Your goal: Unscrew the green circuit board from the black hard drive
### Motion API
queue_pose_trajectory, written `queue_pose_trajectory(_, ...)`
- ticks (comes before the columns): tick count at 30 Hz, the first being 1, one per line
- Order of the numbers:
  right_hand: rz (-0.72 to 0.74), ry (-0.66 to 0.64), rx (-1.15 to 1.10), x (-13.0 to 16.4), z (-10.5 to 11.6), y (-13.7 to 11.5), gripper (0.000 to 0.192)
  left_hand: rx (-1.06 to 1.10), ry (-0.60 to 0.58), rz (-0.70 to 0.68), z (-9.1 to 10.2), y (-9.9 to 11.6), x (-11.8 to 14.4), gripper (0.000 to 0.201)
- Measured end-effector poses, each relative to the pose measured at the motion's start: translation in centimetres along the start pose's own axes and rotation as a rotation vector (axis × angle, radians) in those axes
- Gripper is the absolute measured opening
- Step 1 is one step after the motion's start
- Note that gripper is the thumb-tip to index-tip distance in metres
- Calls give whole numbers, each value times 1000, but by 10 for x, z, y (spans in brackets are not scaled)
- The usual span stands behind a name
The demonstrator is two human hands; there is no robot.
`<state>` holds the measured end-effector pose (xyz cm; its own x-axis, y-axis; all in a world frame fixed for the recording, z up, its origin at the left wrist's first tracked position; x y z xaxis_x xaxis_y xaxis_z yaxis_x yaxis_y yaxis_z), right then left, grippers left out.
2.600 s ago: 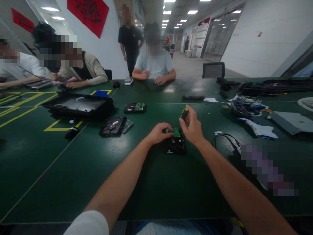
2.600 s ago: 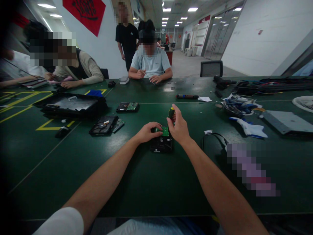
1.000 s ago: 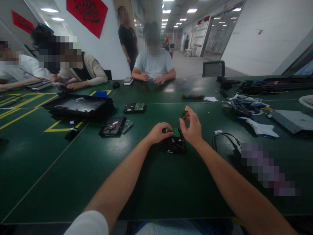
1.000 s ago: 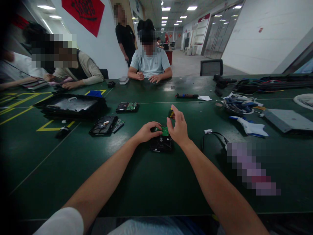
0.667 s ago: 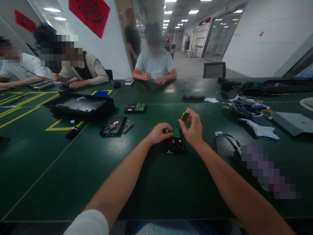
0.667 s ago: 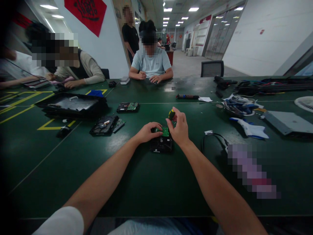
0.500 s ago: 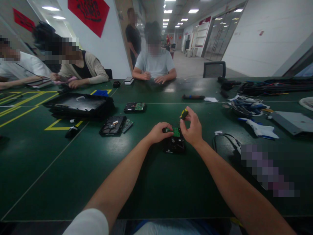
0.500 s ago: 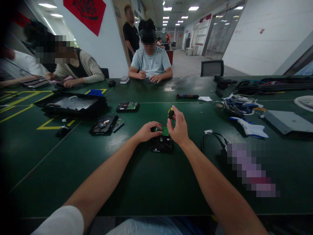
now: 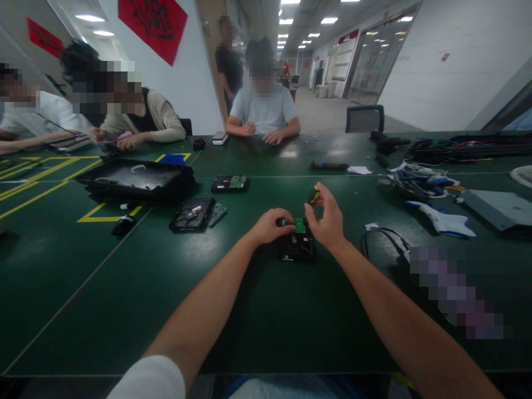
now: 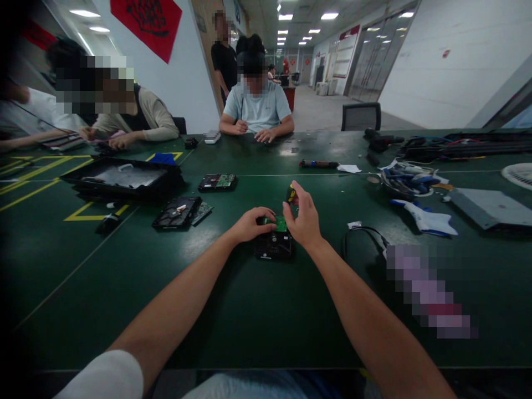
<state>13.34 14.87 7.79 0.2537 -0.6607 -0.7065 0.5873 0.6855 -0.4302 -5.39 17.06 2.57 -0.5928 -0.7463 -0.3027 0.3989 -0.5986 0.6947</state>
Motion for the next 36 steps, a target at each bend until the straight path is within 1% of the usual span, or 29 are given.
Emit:
queue_pose_trajectory(5,-33,-42,-86,1,-3,3,67,10,-6,13,0,1,-1,19)
queue_pose_trajectory(11,-11,21,-26,2,-2,3,66,13,1,-9,-1,1,-1,18)
queue_pose_trajectory(15,6,19,-2,3,-3,3,70,12,7,-4,-1,0,-1,18)
queue_pose_trajectory(19,10,27,12,3,-2,1,69,16,-4,24,-2,-1,-1,18)
queue_pose_trajectory(25,3,30,-59,3,-2,3,69,10,10,18,-2,-2,0,20)
queue_pose_trajectory(30,28,49,-2,4,-3,2,67,24,6,-1,-1,-1,0,18)
queue_pose_trajectory(36,33,28,-1,4,-3,0,68,25,-1,18,-2,-3,-1,18)
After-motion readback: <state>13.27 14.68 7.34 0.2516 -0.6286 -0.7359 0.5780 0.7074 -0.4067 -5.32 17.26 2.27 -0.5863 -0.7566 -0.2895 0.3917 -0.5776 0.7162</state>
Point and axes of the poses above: each hand's wrist, its own x-axis away from the middle knuckle, its own z-axis out of the back of the hand, y = z × x, the point moved 6 cm from there along -x, towards the middle knuckle, and after that the axes turned 10 degrees about -y, right-handed, at the moved point
